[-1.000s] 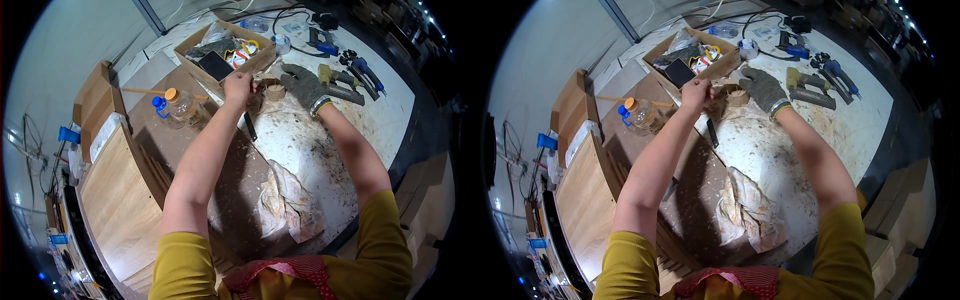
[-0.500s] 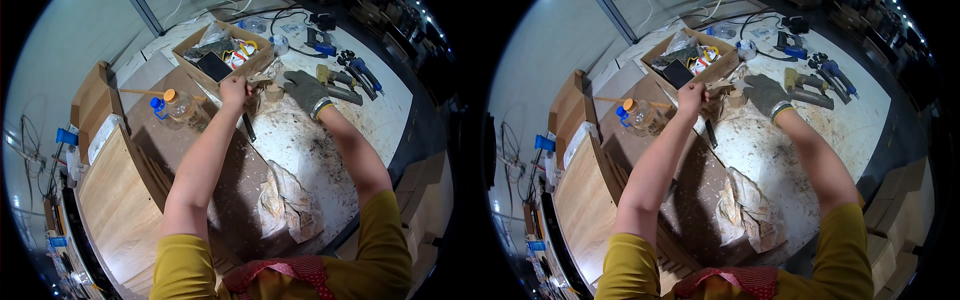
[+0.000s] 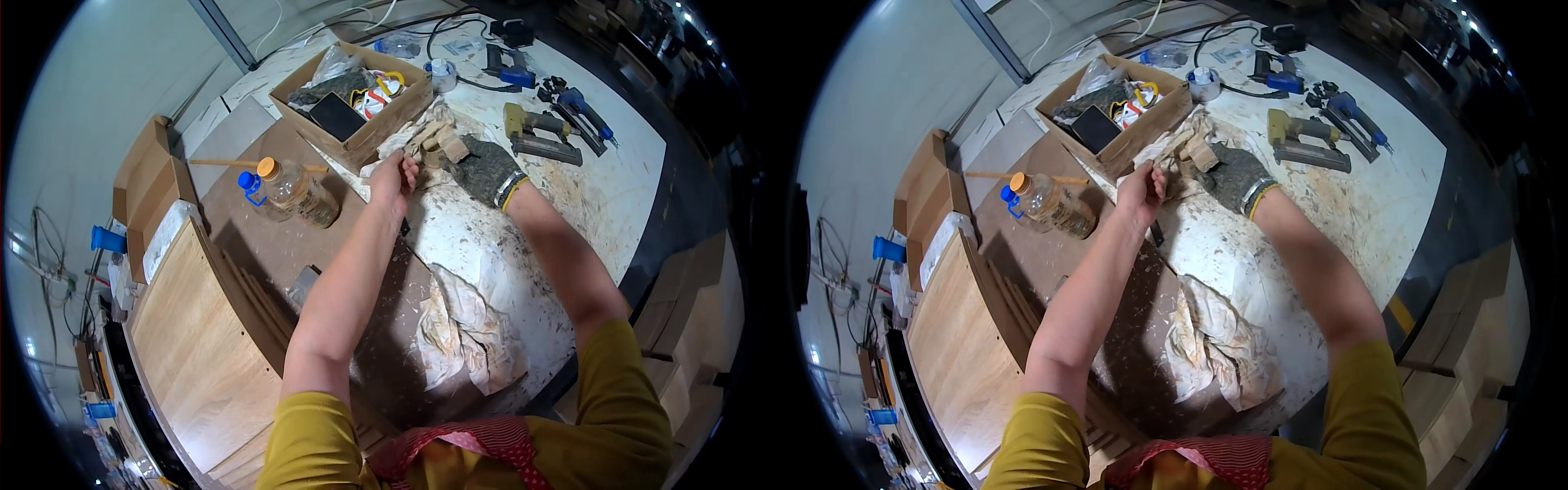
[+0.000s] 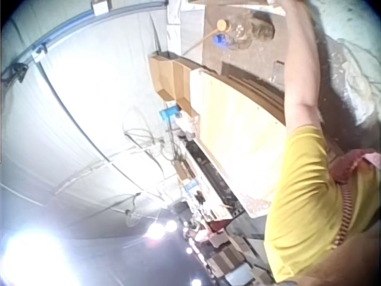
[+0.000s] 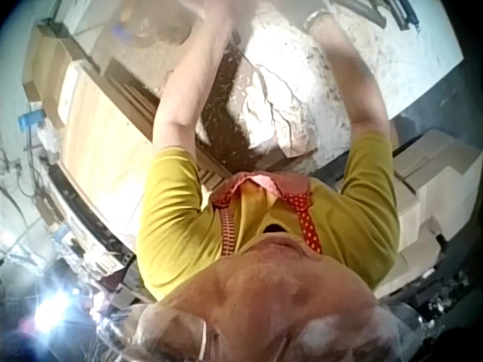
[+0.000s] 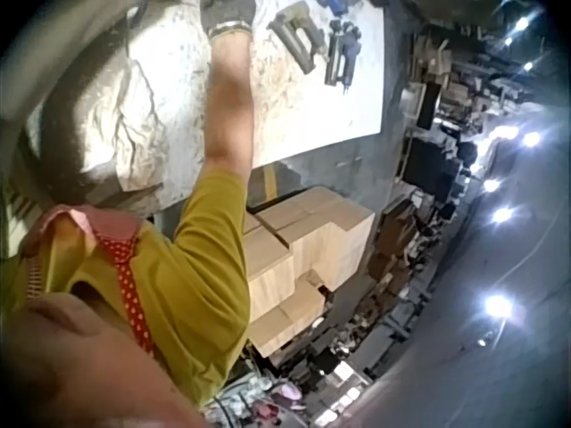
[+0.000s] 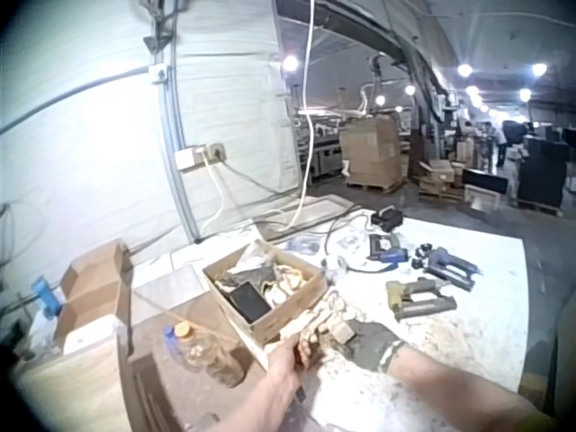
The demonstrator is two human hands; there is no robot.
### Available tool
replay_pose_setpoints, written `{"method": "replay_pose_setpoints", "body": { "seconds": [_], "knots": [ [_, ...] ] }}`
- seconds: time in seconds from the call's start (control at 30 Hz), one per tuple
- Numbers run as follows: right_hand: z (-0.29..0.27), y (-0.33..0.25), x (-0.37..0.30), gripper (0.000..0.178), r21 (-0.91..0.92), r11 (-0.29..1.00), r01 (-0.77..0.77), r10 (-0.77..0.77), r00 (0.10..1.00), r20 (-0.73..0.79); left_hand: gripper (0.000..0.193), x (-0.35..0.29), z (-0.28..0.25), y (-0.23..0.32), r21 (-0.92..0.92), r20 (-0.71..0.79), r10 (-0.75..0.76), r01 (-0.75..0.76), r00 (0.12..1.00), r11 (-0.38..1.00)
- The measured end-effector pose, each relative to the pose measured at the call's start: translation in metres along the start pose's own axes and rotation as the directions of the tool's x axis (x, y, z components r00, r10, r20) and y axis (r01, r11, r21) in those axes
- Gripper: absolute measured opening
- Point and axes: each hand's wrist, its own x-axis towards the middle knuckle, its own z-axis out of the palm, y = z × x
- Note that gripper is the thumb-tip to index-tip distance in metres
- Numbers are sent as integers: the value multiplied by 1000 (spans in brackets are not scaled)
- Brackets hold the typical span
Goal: The person wipes a wooden slatted board with a cloth, then applies a liquid finish from a bottle using a brush. They continue to wipe the board with a cloth to spread the finish and remove excess. The person flips the board over to work on the other side, repeating the wiping and finishing process.
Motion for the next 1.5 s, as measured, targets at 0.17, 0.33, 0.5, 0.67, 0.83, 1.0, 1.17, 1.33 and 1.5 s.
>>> {"method": "replay_pose_setpoints", "body": {
  "seconds": [0.17, 0.33, 0.5, 0.67, 0.83, 1.0, 1.17, 1.33, 1.5],
  "knots": [
    [76, 58, -16, 27, 768, 636, 84, 130, 968, -213, 15, -1, 29, -22, 77, 0, 45, -45, 999, 996],
    [10, 10, -1, 29, 187, 974, -127, 105, 987, 121, 16, 3, 11, -11, 34, -3, 72, -72, 997, 997],
    [12, 12, -14, 27, 453, 891, -41, 62, 998, -31, 20, -9, 26, -17, 213, -32, 231, -219, 972, 952],
    [-12, 18, -22, 31, 318, 945, -74, 98, 993, -60, 27, 2, 19, 2, 635, 81, 489, -423, 868, 646],
    [-42, 9, -4, 40, 684, 584, -438, 511, 853, 110, 28, 9, 27, 10, 873, 341, 678, -488, 651, 29],
    [-40, 6, 11, 41, 30, 949, -314, 313, 949, 37, 27, 13, 42, 11, 887, 425, 624, -439, 656, -143],
    [-83, -7, 22, 44, -241, 935, -262, 329, 892, 308, 26, 18, 36, 18, 882, 441, 631, -439, 638, -173],
    [-51, 15, 10, 39, -75, 977, -199, 202, 978, 47, 25, 22, 43, 14, 888, 437, 602, -427, 668, -170],
    [-71, 9, -17, 43, -4, 926, -377, 371, 909, 188, 33, 16, 42, 20, 914, 401, 554, -356, 729, -194]
  ]
}}
